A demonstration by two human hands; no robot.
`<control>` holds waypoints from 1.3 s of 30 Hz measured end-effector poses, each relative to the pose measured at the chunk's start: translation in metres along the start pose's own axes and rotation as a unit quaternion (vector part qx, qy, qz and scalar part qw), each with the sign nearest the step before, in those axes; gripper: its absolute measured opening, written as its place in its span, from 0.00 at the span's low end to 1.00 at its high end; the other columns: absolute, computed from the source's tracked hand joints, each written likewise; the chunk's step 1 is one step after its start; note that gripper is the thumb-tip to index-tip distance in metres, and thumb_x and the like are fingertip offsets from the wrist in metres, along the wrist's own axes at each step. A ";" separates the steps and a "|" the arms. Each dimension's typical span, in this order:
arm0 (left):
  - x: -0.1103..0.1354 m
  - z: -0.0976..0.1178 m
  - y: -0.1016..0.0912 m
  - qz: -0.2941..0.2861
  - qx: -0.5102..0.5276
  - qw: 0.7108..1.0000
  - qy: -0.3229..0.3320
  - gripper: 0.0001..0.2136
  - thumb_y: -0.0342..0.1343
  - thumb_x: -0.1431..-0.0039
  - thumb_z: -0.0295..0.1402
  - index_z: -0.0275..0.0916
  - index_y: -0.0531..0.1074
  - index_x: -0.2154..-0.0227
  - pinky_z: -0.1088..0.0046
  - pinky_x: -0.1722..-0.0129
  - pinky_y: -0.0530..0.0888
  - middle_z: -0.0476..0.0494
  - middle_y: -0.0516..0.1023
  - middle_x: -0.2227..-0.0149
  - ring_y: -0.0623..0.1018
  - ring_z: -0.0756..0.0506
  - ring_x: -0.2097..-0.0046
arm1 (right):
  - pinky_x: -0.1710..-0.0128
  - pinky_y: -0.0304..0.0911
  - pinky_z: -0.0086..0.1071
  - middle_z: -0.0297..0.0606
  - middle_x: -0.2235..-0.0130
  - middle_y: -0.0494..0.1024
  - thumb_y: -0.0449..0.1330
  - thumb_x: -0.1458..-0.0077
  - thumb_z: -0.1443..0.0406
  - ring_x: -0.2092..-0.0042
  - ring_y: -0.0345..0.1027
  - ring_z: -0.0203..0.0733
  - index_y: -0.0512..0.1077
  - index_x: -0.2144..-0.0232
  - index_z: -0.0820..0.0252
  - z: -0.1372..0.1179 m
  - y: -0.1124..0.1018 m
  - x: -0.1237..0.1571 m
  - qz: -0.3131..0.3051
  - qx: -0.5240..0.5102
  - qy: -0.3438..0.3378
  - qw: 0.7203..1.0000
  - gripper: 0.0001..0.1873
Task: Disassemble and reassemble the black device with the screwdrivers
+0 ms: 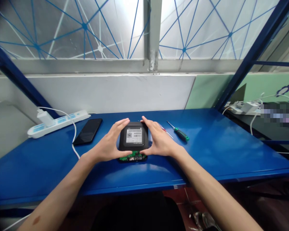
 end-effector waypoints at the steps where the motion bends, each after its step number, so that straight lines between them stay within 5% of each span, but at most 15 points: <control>1: 0.000 0.000 0.001 -0.002 -0.006 1.000 -0.001 0.52 0.71 0.49 0.41 0.51 0.40 0.29 0.43 0.33 0.62 0.36 0.52 0.31 0.56 0.30 0.30 | 0.35 0.57 0.60 0.50 0.33 0.61 0.74 0.58 0.56 0.33 0.57 0.59 0.32 0.27 0.48 -0.001 0.000 0.000 -0.002 0.002 0.000 1.000 0.70; 15: 0.001 0.002 -0.002 0.017 -0.022 1.000 0.008 0.52 0.72 0.52 0.41 0.51 0.43 0.30 0.40 0.36 0.64 0.36 0.57 0.34 0.61 0.29 0.33 | 0.35 0.57 0.61 0.49 0.32 0.60 0.74 0.58 0.56 0.33 0.57 0.61 0.32 0.27 0.46 -0.002 0.001 0.000 -0.007 0.004 -0.002 1.000 0.69; 26: 0.009 -0.010 0.015 -0.095 0.044 0.991 -0.083 0.51 0.70 0.52 0.45 0.49 0.45 0.31 0.42 0.40 0.69 0.34 0.61 0.37 0.64 0.29 0.35 | 0.38 0.59 0.62 0.52 0.37 0.67 0.74 0.59 0.49 0.36 0.61 0.62 0.41 0.27 0.53 0.005 0.016 0.005 -0.094 -0.025 0.048 0.994 0.67; 39: 0.013 -0.014 0.023 -0.128 0.042 0.986 -0.098 0.47 0.69 0.52 0.49 0.49 0.51 0.32 0.42 0.42 0.71 0.33 0.64 0.38 0.68 0.28 0.37 | 0.40 0.64 0.59 0.53 0.37 0.69 0.73 0.59 0.45 0.37 0.64 0.63 0.46 0.28 0.53 0.011 0.021 0.009 -0.130 -0.016 0.080 0.988 0.65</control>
Point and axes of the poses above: each hand's wrist, its own x-axis away from the middle knuckle, its own y-axis out of the palm, z = x × y, the point moved 9 cm from there along -x, towards the middle knuckle
